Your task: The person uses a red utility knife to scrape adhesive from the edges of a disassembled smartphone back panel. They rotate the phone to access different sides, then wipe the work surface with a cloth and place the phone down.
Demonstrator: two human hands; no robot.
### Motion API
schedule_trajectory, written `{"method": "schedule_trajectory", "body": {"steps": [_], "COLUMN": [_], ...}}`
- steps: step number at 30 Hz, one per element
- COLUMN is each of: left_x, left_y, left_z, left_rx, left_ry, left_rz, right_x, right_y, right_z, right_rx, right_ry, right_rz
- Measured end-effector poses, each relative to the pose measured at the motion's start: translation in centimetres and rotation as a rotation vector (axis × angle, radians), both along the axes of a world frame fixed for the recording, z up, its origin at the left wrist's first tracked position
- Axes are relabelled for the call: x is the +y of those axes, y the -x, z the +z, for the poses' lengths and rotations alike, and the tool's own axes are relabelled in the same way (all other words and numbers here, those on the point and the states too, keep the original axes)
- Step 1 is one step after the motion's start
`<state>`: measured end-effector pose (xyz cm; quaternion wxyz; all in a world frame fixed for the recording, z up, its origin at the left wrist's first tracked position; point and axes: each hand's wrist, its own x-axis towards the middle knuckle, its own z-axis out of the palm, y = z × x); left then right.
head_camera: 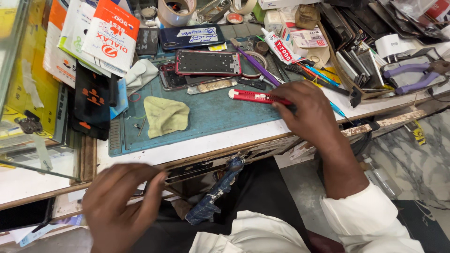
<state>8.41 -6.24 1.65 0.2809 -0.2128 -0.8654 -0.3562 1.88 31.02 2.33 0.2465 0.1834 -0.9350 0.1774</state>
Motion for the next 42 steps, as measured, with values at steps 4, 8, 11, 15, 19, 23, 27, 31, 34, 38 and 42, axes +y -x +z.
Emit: {"method": "schedule_trajectory", "body": {"steps": [4,8,11,15,19,23,27,31,34,38,42], "left_x": [1.9,3.0,2.9,2.6,2.7,2.6,2.4,2.4,2.5,2.6,2.7], "left_y": [3.8,6.4,6.8,6.8,6.8,6.7,6.9,7.0,6.9,6.8,6.9], "left_z": [1.1,0.8,0.1,-0.6,-1.0,-1.3,-1.4,-1.4,-1.4,-1.3,-1.2], "left_rx": [0.156,0.186,0.179,0.093,0.052,0.050,0.038,0.037,0.029,0.014,0.009], "left_ry": [0.156,0.241,0.148,0.153,0.199,0.203,0.179,0.172,0.181,0.187,0.196], "left_rz": [-0.083,-0.041,-0.002,0.043,0.101,0.118,0.102,0.093,0.100,0.115,0.113], "right_x": [-0.7,-0.2,1.3,5.0,7.7,8.3,8.3,8.8,9.5,9.8,9.2], "right_y": [0.5,0.5,0.6,1.3,2.0,2.2,2.4,2.4,2.3,2.2,2.3], "right_z": [0.2,-0.1,-0.4,-0.6,-0.9,-1.0,-0.7,-0.9,-1.6,-2.4,-2.5], "right_rx": [-0.024,-0.082,0.138,-0.006,-0.133,-0.173,-0.199,-0.131,-0.079,-0.023,-0.049], "right_ry": [-0.069,-0.064,-0.074,0.347,0.755,1.066,1.247,1.248,1.208,1.172,1.274], "right_rz": [-0.014,-0.019,-0.016,-0.117,-0.048,0.049,0.037,0.075,0.100,0.115,0.118]}}
